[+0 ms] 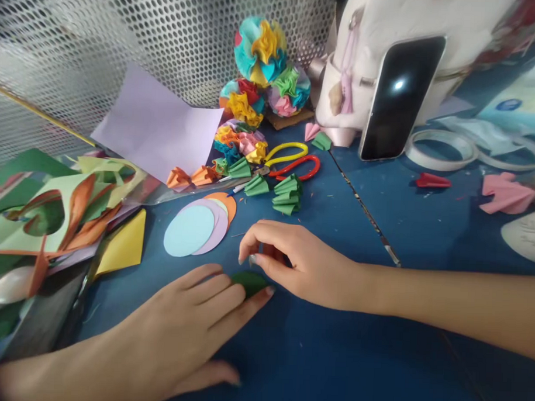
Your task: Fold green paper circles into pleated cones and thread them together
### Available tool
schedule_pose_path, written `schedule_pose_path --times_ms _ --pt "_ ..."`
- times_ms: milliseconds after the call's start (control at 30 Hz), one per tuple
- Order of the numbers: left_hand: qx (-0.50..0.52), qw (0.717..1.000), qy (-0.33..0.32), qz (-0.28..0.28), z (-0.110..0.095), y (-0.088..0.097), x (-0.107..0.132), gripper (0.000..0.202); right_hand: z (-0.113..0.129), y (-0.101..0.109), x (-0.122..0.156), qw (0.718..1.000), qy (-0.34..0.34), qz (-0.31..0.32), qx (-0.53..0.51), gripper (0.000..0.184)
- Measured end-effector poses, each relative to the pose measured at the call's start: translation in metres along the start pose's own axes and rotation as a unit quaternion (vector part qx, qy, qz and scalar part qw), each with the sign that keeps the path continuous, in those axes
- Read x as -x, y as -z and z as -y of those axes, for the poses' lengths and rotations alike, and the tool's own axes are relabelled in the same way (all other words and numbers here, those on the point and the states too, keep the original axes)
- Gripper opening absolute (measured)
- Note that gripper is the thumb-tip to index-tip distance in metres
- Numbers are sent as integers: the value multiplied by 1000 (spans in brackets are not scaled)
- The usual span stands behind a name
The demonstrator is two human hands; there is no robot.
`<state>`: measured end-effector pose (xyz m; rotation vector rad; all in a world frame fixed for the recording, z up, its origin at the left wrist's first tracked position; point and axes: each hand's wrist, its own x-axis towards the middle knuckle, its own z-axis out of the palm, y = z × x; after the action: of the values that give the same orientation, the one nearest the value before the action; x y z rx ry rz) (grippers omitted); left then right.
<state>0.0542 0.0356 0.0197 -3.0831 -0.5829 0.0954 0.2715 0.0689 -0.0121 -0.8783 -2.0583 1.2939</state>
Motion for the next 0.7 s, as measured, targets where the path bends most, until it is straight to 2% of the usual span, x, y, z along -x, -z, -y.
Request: schedule_pose_path --times_ms 100,167,267,333,433,500,600,700 --pt "42 999 7 -8 2 -3 -4 64 -1 0 2 1000 14 4 21 24" --pt "85 995 27 -36 4 -3 -2 42 -2 -2 3 999 28 14 45 27" --pt "112 982 127 -80 6 -3 6 18 -3 -4 5 994 47 48 84 27" --pt "104 973 192 -78 5 -4 12 25 -3 -6 5 991 51 67 107 26" --pt "154 957 237 -58 1 -7 19 33 -2 -7 4 987 44 80 132 31" --pt "193 949 241 -67 -1 -9 22 27 -1 -8 5 988 38 86 125 27" --pt "209 949 210 -109 -1 -10 25 10 0 -7 6 991 66 65 99 12" --pt "154 960 173 -158 1 -9 27 9 0 -7 7 984 119 13 129 20"
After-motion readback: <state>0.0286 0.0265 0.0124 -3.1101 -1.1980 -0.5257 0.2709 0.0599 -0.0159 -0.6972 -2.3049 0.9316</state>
